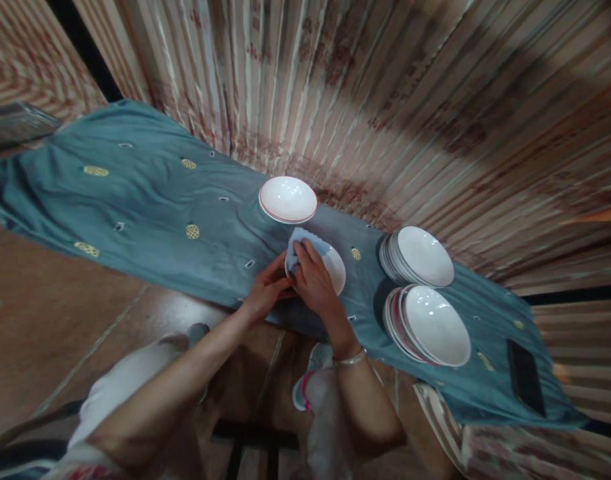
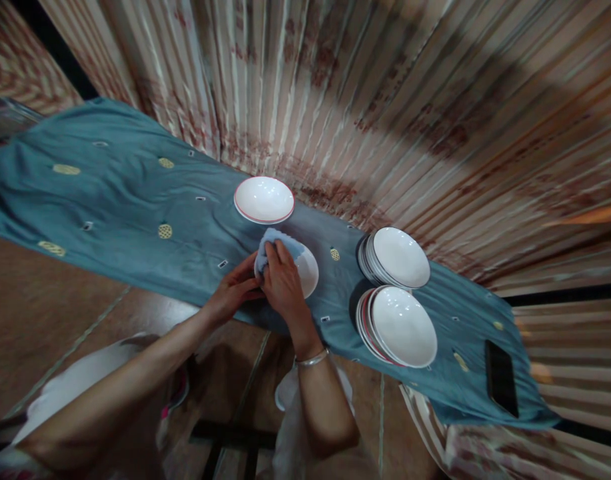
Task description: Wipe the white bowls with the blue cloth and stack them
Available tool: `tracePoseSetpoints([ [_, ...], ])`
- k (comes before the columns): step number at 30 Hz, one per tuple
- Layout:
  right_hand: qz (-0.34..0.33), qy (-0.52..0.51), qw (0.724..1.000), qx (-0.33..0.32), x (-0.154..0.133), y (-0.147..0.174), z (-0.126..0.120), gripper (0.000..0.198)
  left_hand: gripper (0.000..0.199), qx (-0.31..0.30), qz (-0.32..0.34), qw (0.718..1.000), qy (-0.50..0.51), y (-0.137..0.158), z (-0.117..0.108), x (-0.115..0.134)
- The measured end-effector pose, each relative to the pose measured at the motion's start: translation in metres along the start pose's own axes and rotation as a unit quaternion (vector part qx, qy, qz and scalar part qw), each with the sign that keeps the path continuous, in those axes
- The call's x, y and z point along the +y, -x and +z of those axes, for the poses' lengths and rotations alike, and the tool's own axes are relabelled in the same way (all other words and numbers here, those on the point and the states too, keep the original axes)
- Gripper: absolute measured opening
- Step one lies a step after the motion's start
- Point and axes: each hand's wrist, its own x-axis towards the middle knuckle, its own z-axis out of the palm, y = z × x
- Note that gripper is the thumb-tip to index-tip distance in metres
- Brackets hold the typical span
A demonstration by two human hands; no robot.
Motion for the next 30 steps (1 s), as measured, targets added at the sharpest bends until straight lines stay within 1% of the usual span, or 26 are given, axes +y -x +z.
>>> tracePoseSetpoints([
  [2, 0.007, 0.034, 0.999, 0.001, 0.003, -0.003, -0.002, 0.056, 0.076, -0.007, 0.000, 1.000, 0.004, 0.000, 0.000, 0.001],
  [6, 0.047, 0.116, 0.992, -0.008, 0.003, -0.002, -0.009, 0.052, 0.075, -0.009, 0.001, 1.000, 0.014, 0.001, 0.000, 0.001],
  [11, 0.068, 0.226, 0.971, -0.050, -0.003, 0.009, -0.023, 0.045, 0.074, 0.001, -0.004, 1.000, 0.012, 0.000, -0.001, 0.000],
  [14, 0.067, 0.248, 0.964, -0.072, -0.002, 0.015, -0.030, 0.038, 0.078, 0.002, -0.009, 1.000, 0.008, -0.001, -0.001, 0.000],
  [16, 0.056, 0.238, 0.966, -0.089, 0.000, 0.018, -0.033, 0.034, 0.079, 0.002, -0.011, 1.000, 0.006, -0.001, -0.001, 0.000],
  [19, 0.042, 0.206, 0.970, -0.123, 0.002, 0.021, -0.037, 0.033, 0.079, 0.003, -0.012, 1.000, 0.002, -0.002, -0.001, 0.001],
  [24, 0.026, 0.109, 0.979, -0.169, 0.000, 0.022, -0.045, 0.031, 0.080, -0.004, -0.005, 1.000, -0.003, -0.002, -0.001, 0.001],
  [26, 0.014, 0.066, 0.982, -0.177, 0.000, 0.021, -0.046, 0.030, 0.081, -0.010, -0.003, 1.000, -0.007, -0.002, -0.001, 0.001],
  [30, -0.010, -0.006, 0.985, -0.169, 0.002, 0.021, -0.044, 0.030, 0.082, -0.008, -0.002, 1.000, -0.009, -0.001, 0.000, 0.001],
])
